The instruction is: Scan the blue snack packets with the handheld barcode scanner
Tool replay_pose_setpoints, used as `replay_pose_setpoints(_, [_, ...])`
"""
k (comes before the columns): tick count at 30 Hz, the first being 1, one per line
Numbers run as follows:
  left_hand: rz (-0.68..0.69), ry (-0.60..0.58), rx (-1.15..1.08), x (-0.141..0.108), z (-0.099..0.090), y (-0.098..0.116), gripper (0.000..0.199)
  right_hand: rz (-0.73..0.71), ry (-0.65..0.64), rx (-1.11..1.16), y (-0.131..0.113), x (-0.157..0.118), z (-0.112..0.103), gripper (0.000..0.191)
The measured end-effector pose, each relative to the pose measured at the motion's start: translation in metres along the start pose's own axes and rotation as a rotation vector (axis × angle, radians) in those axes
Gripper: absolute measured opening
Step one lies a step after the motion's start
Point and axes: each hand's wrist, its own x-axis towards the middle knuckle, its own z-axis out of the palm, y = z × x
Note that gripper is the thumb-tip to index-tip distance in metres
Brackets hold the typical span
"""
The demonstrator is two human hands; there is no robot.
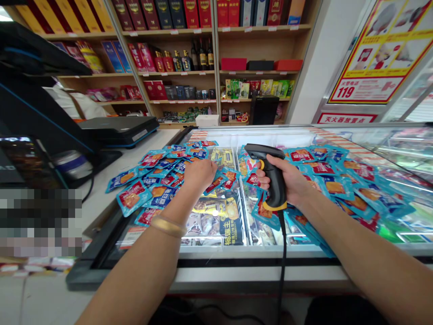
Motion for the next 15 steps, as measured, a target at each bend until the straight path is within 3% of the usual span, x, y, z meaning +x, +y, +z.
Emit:
replay_pose_setpoints(9, [0.0, 0.067, -0.136, 0.007, 0.008, -0.01, 0.037, -0.015, -0.019, -0.029, 0.002, -0.001, -0.001, 0.023])
replay_pose_setpoints(13, [-0.018, 0.285, -0.51, 0.009, 0.01, -0.007, 0.037, -0.015, -0.015, -0.018, 0.002, -0.001, -0.002, 0.023])
replay_pose_setpoints(15, [0.009, 0.337, -0.779, 0.009, 0.012, -0.003, 0.037, -0.021, -0.019, -0.015, 0.003, -0.002, -0.001, 0.023])
